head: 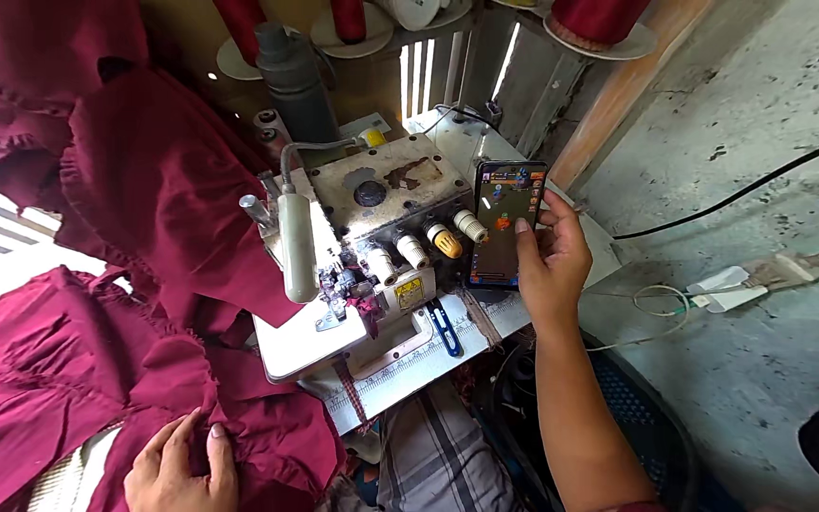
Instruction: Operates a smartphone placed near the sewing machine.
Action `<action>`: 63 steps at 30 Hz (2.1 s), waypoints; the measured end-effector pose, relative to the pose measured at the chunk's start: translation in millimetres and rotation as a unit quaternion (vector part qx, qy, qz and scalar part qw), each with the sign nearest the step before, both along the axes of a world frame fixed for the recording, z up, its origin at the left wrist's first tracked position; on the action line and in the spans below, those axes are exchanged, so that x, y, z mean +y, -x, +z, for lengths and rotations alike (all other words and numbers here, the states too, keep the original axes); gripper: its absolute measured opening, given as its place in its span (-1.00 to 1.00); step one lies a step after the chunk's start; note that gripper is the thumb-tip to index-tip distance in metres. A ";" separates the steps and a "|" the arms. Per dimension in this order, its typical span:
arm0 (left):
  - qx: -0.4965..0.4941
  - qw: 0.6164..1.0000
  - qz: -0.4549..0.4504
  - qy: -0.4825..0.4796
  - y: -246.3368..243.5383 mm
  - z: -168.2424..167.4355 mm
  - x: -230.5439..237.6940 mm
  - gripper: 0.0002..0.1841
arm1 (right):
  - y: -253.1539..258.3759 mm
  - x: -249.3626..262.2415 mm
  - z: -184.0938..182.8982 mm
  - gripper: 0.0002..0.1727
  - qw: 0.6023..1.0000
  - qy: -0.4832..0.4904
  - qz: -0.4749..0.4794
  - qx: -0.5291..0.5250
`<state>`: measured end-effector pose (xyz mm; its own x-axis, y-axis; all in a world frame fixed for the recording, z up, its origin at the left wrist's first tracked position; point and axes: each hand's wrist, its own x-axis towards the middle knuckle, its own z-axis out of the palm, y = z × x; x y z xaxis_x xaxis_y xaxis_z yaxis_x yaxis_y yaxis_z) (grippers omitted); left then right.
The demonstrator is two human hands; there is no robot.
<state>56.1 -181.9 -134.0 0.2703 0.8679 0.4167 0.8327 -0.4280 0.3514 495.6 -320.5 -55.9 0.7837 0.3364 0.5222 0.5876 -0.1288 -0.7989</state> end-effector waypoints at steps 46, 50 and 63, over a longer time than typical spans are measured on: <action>-0.006 1.000 -0.007 -0.006 -0.6 0.7 0.0 -0.49 | -11.1 1.9 6.7 -0.58 1.000 -0.009 0.012 0.015; -0.005 1.000 -0.004 -0.002 -0.1 0.1 0.2 -0.48 | -11.9 -4.2 6.2 -0.52 0.999 -0.008 0.040 0.028; -0.024 0.998 -0.039 0.039 5.5 8.4 1.6 -0.49 | -8.3 -7.9 -2.1 -0.45 0.999 -0.024 0.029 0.017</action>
